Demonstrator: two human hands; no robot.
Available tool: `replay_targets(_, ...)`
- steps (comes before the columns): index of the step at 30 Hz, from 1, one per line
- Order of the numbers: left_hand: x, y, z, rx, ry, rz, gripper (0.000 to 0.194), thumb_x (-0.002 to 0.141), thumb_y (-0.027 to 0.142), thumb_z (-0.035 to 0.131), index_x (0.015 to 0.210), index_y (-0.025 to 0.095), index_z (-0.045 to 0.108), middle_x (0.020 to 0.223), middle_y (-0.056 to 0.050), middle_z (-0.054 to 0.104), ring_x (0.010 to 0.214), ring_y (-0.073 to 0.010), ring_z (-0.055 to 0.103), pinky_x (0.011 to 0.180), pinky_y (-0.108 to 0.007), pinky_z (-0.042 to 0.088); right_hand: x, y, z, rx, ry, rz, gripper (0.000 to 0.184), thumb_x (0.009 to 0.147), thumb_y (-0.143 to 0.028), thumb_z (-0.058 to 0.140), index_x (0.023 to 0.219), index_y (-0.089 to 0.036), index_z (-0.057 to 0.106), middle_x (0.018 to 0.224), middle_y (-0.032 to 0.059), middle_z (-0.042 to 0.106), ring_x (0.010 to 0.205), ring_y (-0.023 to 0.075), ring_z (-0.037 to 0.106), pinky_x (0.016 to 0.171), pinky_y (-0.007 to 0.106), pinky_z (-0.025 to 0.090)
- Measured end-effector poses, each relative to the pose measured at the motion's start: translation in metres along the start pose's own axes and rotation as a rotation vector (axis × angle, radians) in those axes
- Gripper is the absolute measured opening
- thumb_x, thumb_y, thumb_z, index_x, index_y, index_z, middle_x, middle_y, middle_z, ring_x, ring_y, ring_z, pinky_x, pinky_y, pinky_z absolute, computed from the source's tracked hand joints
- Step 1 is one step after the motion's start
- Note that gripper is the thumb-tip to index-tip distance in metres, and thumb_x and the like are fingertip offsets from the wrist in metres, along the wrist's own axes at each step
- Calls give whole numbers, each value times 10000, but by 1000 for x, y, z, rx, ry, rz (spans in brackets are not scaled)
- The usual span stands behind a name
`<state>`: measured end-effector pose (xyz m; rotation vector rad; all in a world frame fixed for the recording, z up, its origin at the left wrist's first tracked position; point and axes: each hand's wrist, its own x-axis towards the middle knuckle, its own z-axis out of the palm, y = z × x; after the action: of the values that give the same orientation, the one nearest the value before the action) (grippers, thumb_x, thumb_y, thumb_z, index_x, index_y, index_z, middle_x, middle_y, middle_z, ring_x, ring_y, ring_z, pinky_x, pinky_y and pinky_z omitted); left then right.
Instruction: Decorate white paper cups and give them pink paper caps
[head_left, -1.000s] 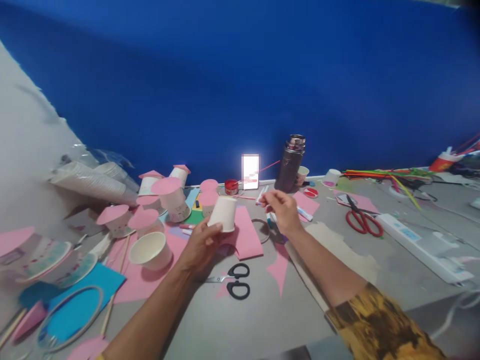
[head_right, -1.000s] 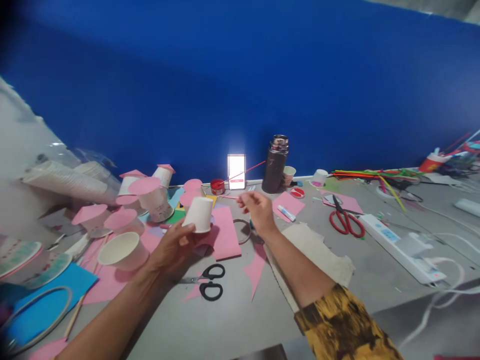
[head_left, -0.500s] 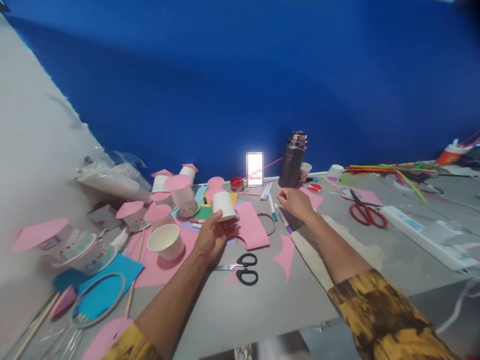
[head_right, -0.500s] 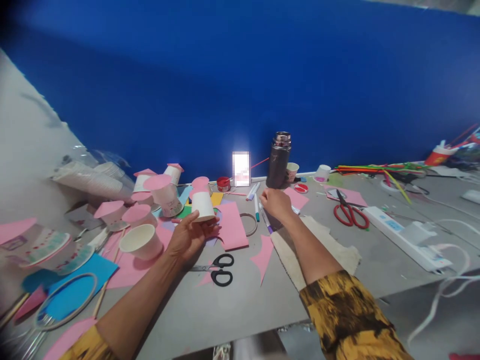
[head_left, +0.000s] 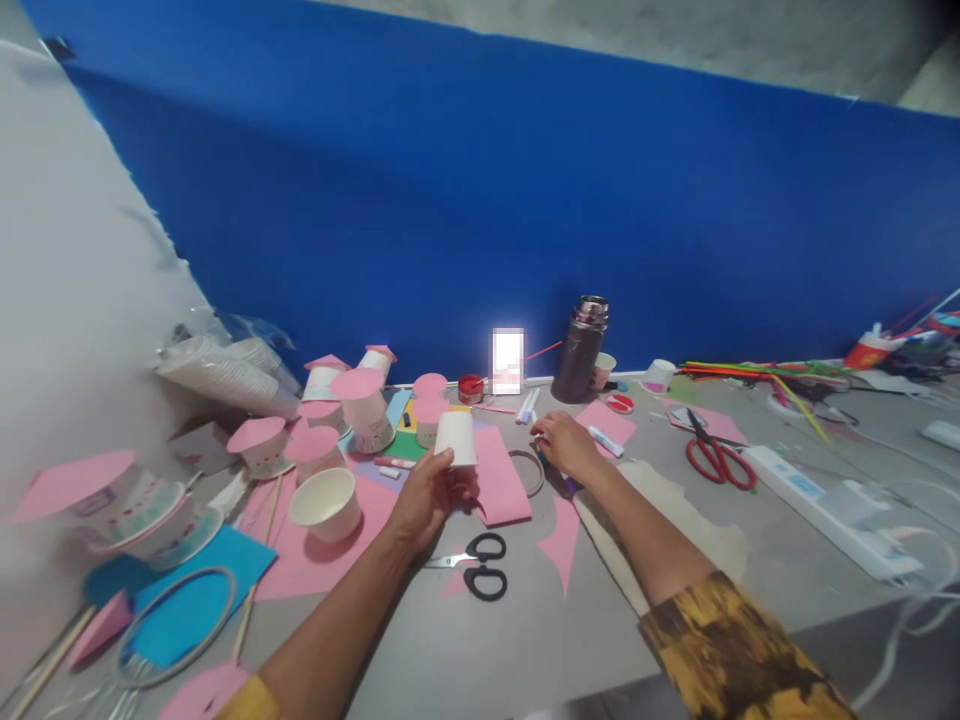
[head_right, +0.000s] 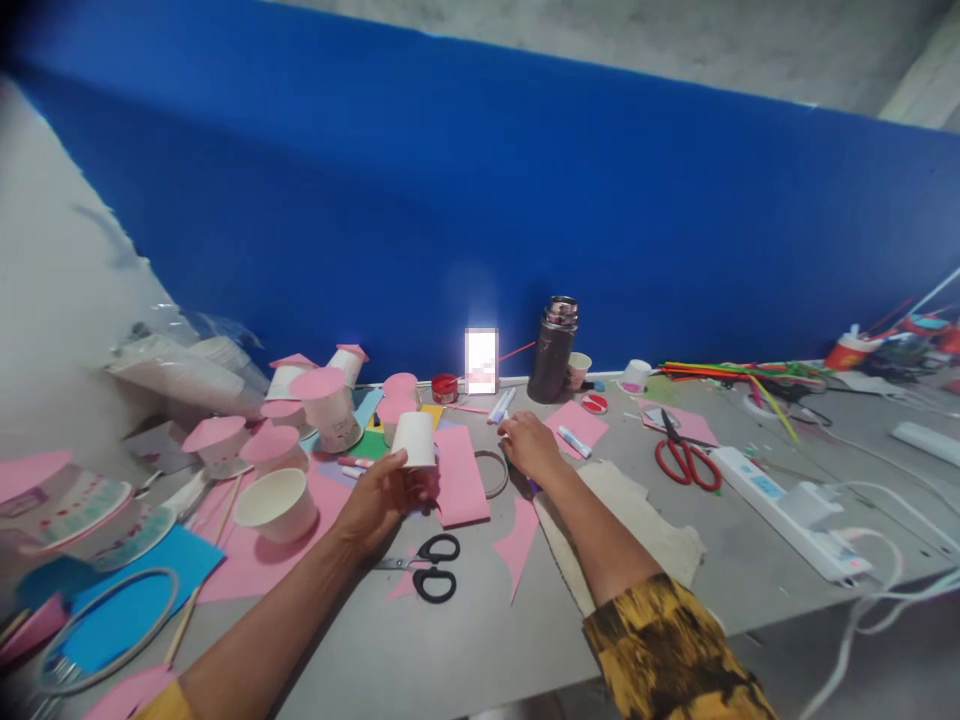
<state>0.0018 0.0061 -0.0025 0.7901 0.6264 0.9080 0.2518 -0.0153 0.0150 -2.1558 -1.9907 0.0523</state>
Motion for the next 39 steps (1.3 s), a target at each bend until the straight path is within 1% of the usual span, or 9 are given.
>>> replay_targets(8, -5, -4, 5, 40, -13, 21, 416, 761, 411, 775, 1027, 176, 559, 693, -27, 672, 564, -186, 623, 521, -279, 436, -1, 13, -19, -59, -18, 217, 232, 975, -279, 536, 1002, -192, 750, 1016, 137, 770, 978, 268, 701, 754, 313, 439)
replay_targets(15, -3, -3, 3, 45, -3, 1, 407, 769, 405, 765, 1042, 178, 566, 728, -26, 674, 586, -193, 640, 535, -296, 452, -7, 26, -21, 11, -195, 216, 246, 715, -426, 796, 822, -223, 705, 851, 58, 757, 856, 251, 692, 641, 284, 340)
replay_targets(20, 0, -4, 2, 19, -9, -3, 387, 780, 369, 775, 1046, 171, 575, 821, -54, 707, 618, -188, 650, 544, -294, 461, -5, 29, -10, 93, -220, 229, 256, 617, -270, 818, 834, -215, 693, 854, 53, 741, 850, 244, 669, 648, 276, 328)
replay_targets(23, 2, -6, -2, -50, -8, -7, 347, 790, 336, 769, 1029, 158, 591, 797, -51, 704, 604, -178, 633, 549, -297, 476, -2, 32, -13, 184, -150, 262, 342, 649, -187, 742, 988, -215, 698, 810, 41, 714, 798, 225, 650, 667, 274, 347)
replay_targets(26, 5, -5, -6, -166, -7, -38, 325, 790, 299, 752, 1036, 136, 614, 798, -76, 717, 627, -197, 649, 576, -322, 507, 0, 31, -20, 330, -25, 241, 451, 789, -199, 586, 1238, -214, 626, 821, 36, 686, 785, 210, 630, 696, 284, 392)
replay_targets(29, 5, 0, -7, -273, 6, -90, 388, 786, 249, 712, 1130, 93, 626, 924, -158, 750, 778, -264, 712, 689, -380, 560, -2, 24, -26, 582, 24, 111, 455, 890, -286, 452, 1320, -206, 578, 911, 53, 682, 758, 188, 618, 687, 293, 457)
replay_targets(32, 4, 4, -7, -353, 1, -119, 425, 796, 234, 672, 1177, 52, 617, 1020, -220, 747, 877, -310, 729, 759, -419, 575, -10, 13, -27, 1192, -49, -160, 531, 814, -410, 637, 1306, -209, 612, 1046, 90, 672, 830, 201, 632, 696, 320, 515)
replay_targets(34, 4, 4, -7, -376, 1, -118, 400, 825, 254, 658, 1164, 45, 616, 1004, -223, 746, 867, -317, 732, 736, -417, 577, -16, 4, -26, 1494, -91, -284, 604, 700, -385, 820, 1262, -237, 656, 1037, 76, 663, 846, 196, 627, 699, 315, 527)
replay_targets(39, 7, -1, -11, -346, 21, -109, 363, 885, 297, 621, 1163, 62, 616, 927, -175, 751, 835, -320, 744, 741, -442, 586, -26, -22, -17, 1487, 171, -242, 300, 881, -445, 749, 1058, -203, 739, 642, -16, 591, 551, 116, 520, 526, 257, 447)
